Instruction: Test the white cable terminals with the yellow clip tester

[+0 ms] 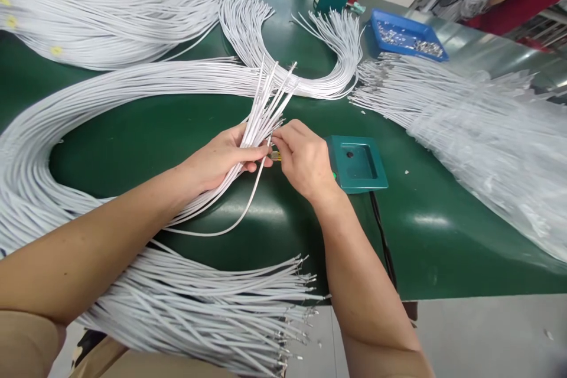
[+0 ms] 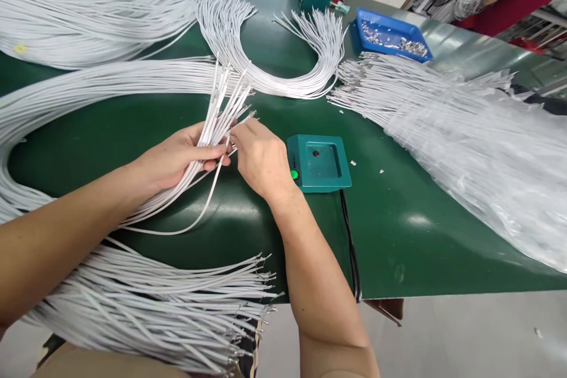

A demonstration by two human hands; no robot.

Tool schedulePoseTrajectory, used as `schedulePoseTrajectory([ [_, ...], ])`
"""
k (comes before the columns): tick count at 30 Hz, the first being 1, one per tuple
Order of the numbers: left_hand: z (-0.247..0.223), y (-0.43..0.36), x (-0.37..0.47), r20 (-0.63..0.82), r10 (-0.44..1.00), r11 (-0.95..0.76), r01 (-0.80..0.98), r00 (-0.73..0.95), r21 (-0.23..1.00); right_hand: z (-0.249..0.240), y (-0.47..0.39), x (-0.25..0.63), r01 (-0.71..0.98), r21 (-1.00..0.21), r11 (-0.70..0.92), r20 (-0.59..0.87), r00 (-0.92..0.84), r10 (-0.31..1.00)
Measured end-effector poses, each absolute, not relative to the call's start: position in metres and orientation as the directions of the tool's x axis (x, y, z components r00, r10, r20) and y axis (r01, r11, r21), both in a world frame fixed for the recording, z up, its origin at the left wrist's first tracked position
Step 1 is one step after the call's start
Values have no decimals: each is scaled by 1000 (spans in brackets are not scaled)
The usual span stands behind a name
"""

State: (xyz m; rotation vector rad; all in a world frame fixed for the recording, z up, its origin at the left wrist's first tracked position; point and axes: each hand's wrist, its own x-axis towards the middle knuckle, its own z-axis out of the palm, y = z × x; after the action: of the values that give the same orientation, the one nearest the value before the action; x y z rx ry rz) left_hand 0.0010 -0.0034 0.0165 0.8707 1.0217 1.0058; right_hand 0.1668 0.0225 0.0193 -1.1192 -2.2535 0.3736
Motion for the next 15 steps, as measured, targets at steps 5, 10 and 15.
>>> schedulePoseTrajectory([
  [5, 10, 0, 1, -316, 924, 362, -226, 216, 904, 33, 20, 177, 742, -101, 663, 294, -614, 732],
  [10, 3, 0, 5, -341, 919, 366, -110, 200, 924, 39, 26, 196, 850, -77, 520, 154, -505, 849],
  [15, 1, -1, 6, -284, 945, 295, -46, 161, 954, 44, 23, 206, 846, -92, 525, 117, -515, 849],
])
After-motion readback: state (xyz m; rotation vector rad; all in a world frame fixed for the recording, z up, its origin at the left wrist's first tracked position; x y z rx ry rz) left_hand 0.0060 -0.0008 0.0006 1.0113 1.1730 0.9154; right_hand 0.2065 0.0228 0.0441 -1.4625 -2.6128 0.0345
